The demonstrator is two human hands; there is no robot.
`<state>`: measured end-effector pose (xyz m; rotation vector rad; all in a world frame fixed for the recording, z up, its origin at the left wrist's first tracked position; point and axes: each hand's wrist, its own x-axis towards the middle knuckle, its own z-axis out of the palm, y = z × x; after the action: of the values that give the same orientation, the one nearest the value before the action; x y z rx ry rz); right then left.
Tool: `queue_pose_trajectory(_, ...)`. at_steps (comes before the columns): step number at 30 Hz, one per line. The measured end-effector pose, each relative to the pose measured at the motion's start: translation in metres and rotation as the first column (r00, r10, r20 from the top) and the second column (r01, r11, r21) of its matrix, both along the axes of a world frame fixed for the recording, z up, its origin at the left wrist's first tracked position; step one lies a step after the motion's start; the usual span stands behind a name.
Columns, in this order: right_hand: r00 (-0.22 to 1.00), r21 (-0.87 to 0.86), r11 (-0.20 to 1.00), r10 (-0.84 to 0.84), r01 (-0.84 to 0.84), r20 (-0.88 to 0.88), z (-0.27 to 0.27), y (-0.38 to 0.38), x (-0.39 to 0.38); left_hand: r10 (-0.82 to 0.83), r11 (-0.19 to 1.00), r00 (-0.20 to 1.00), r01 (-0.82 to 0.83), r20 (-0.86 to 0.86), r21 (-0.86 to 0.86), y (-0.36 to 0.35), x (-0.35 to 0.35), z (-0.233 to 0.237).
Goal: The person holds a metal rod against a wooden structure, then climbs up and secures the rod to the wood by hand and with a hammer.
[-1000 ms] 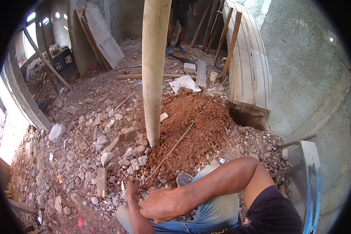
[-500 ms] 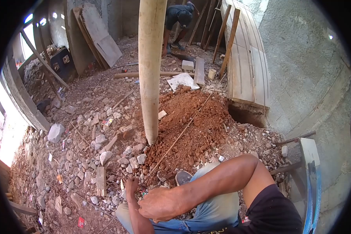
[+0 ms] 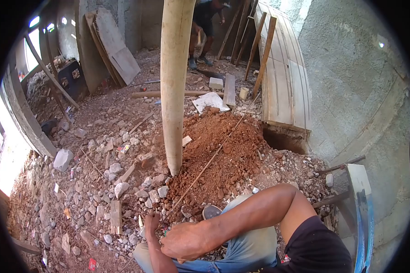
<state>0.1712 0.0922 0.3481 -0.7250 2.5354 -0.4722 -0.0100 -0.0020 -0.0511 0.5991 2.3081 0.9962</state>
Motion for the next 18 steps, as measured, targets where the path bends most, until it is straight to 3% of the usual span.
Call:
queue_pose_trajectory(5, 1.000, -0.032, 0.999, 0.003, -0.004, -0.020, -0.012, 0.000, 0.000, 0.014, 1.000, 0.999, -0.013, -0.039, 0.016, -0.001, 0.000, -0.009)
queue_pose_trajectory(18, 1.000, -0.021, 1.000, 0.000, 0.001, 0.018, -0.008, -0.003, -0.006, 0.072, 0.996, 0.994, -0.076, 0.086, 0.037, -0.005, -0.001, -0.004)
